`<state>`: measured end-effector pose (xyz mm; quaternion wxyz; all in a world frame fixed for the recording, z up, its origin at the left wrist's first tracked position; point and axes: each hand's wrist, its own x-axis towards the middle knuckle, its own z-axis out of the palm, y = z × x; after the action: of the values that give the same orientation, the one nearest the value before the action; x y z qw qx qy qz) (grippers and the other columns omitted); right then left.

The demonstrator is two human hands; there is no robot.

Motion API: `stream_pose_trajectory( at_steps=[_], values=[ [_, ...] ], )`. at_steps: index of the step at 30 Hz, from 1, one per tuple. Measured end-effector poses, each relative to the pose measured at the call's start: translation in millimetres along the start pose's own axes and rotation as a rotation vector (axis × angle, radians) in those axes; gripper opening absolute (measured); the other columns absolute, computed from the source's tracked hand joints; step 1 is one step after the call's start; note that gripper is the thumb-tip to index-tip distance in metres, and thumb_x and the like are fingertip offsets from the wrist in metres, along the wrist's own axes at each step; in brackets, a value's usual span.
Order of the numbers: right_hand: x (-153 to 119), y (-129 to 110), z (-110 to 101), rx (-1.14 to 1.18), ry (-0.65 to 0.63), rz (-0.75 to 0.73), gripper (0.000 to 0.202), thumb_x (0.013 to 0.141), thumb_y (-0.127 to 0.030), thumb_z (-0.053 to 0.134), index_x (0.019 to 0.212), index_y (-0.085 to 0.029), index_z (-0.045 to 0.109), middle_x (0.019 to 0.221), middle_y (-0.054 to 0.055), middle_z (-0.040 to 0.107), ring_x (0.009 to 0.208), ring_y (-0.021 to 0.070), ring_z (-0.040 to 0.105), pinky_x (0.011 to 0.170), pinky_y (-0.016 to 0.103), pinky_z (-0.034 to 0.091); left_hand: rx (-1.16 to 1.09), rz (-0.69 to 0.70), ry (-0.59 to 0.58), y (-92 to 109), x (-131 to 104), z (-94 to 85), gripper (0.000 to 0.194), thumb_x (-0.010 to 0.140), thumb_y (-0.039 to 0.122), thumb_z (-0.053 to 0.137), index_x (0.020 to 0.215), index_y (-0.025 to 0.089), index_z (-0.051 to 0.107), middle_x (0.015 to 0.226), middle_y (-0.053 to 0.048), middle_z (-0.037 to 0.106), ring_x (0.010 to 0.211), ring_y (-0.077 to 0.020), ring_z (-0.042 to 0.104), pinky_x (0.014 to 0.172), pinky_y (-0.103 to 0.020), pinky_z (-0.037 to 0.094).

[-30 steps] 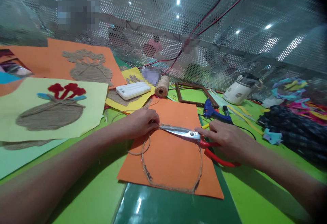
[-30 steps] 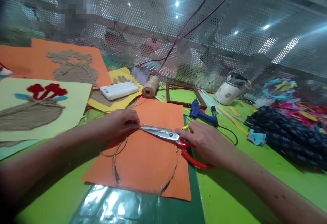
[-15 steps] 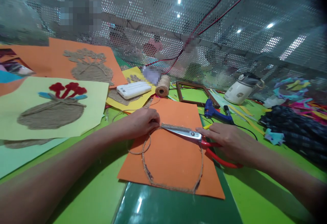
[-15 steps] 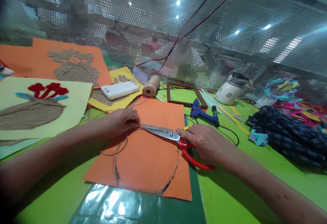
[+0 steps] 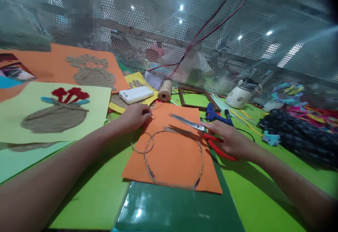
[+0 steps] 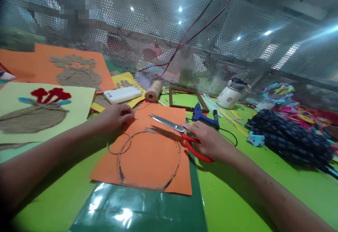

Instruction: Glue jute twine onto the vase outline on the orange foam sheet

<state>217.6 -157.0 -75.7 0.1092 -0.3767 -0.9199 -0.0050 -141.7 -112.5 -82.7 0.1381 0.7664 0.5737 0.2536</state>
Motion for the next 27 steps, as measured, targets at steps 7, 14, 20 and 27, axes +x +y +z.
stream_pose_trajectory(
  at_steps=[7, 14, 20, 27],
  values=[
    [-4.5, 14.5, -2.6, -0.058, 0.073, 0.347, 0.055, 0.081, -0.022, 0.061, 0.136, -0.017, 0.055, 0.123, 0.013, 0.068, 0.106, 0.0297, 0.065, 0.087, 0.041, 0.053, -0.111, 0.092, 0.083, 10.2, -1.4, -1.4, 0.025, 0.08, 0.039, 0.053, 0.08, 0.018, 0.066, 0.068, -0.002, 0.069, 0.065, -0.0169, 0.061, 0.06, -0.027, 0.045],
    [-10.0, 4.4, 6.1, -0.009, 0.073, 0.53, 0.058, 0.083, -0.029, 0.066, 0.137, -0.014, 0.053, 0.105, 0.012, 0.072, 0.089, 0.0241, 0.066, 0.078, 0.035, 0.051, -0.192, 0.19, -0.025, 31.3, -11.1, 1.5, 0.026, 0.077, 0.04, 0.056, 0.079, 0.017, 0.068, 0.075, -0.004, 0.072, 0.069, -0.0166, 0.064, 0.065, -0.026, 0.046],
    [13.9, -29.2, -12.4, -0.01, 0.307, 0.459, 0.022, 0.09, -0.026, 0.06, 0.107, -0.015, 0.069, 0.1, 0.01, 0.07, 0.093, 0.0202, 0.063, 0.087, 0.034, 0.048, -0.262, 0.256, -0.073, 41.9, -17.2, 4.6, 0.027, 0.076, 0.041, 0.057, 0.078, 0.018, 0.07, 0.076, -0.004, 0.074, 0.072, -0.017, 0.065, 0.066, -0.025, 0.048],
    [69.3, -86.5, -3.0, 0.205, 0.289, -0.099, 0.012, 0.086, -0.024, 0.068, 0.092, -0.014, 0.068, 0.088, 0.008, 0.07, 0.081, 0.0175, 0.063, 0.074, 0.029, 0.048, -0.326, 0.324, -0.124, 54.0, -25.3, 9.8, 0.031, 0.074, 0.043, 0.062, 0.075, 0.015, 0.073, 0.069, -0.004, 0.071, 0.064, -0.0146, 0.058, 0.061, -0.024, 0.043]
  ],
)
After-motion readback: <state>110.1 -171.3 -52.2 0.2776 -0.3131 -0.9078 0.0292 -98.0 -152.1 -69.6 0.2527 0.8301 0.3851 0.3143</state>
